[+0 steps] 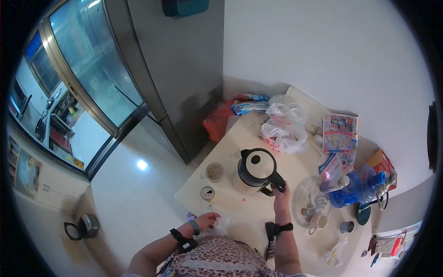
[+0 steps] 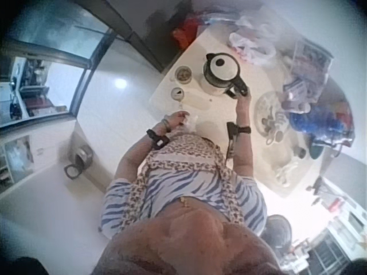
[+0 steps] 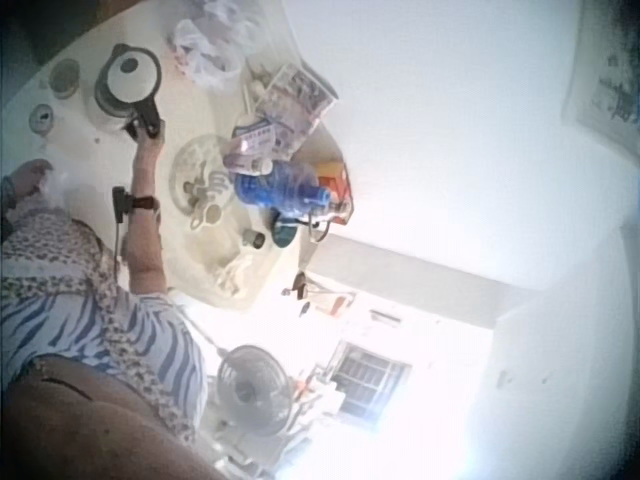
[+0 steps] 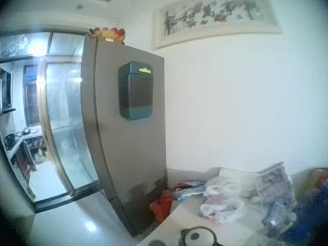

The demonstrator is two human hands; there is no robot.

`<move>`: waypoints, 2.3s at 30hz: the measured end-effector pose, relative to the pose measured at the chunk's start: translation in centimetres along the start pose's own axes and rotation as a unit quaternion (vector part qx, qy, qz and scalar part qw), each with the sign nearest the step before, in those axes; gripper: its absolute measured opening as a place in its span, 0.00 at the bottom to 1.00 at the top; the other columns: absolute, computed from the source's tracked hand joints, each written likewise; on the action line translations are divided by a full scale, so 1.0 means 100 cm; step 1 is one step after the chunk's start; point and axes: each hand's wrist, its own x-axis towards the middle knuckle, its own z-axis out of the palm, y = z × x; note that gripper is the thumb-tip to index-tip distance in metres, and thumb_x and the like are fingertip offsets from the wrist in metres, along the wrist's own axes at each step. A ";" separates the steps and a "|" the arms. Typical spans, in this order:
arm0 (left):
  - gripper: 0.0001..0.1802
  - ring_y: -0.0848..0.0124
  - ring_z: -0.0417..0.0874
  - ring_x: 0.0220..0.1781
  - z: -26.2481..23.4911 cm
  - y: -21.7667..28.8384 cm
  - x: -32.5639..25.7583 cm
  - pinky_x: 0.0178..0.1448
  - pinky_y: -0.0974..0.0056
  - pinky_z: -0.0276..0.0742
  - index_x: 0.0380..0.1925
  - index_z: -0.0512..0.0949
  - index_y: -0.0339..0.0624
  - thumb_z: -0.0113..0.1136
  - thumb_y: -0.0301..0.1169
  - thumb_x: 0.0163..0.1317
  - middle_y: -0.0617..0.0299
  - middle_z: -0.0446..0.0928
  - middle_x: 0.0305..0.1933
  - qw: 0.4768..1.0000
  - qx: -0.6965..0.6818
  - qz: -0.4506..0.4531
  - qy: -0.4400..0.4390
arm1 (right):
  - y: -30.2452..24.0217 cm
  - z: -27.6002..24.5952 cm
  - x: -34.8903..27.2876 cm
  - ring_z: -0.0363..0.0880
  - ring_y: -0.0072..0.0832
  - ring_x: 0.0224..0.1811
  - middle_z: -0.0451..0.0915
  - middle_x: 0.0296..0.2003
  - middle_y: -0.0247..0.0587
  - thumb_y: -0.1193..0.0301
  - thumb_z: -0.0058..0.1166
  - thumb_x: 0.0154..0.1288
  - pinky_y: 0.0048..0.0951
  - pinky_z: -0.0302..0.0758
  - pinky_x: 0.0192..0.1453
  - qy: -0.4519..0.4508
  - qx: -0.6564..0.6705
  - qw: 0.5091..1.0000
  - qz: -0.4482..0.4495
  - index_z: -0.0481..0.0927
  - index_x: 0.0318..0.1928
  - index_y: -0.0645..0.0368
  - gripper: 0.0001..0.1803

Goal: The recorder wipes a dining table with a rag, organizes various items, and places a container in a cabinet.

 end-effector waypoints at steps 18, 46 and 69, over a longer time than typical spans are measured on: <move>0.16 0.78 0.74 0.38 0.023 0.022 0.045 0.40 0.68 0.75 0.46 0.73 0.48 0.51 0.23 0.58 0.71 0.73 0.37 0.999 0.027 -0.007 -0.021 | -0.031 -0.143 0.051 0.70 0.24 0.47 0.75 0.44 0.35 0.71 0.53 0.58 0.26 0.62 0.54 0.225 -0.019 0.964 -0.141 0.72 0.51 0.60 0.19; 0.06 0.75 0.76 0.38 0.084 0.071 0.068 0.43 0.66 0.72 0.38 0.74 0.50 0.51 0.29 0.62 0.70 0.75 0.37 0.999 0.033 -0.026 0.004 | 0.090 -0.111 -0.176 0.49 0.46 0.67 0.53 0.65 0.49 0.57 0.62 0.45 0.54 0.50 0.65 0.079 -0.661 0.741 0.085 0.63 0.62 0.51 0.41; 0.09 0.78 0.74 0.38 0.073 0.061 0.082 0.40 0.69 0.71 0.43 0.73 0.48 0.51 0.31 0.63 0.71 0.75 0.38 1.000 -0.011 -0.022 -0.017 | 0.104 -0.015 0.098 0.48 0.43 0.68 0.56 0.64 0.45 0.60 0.56 0.51 0.46 0.45 0.69 -0.115 -0.697 0.697 -0.119 0.65 0.59 0.48 0.32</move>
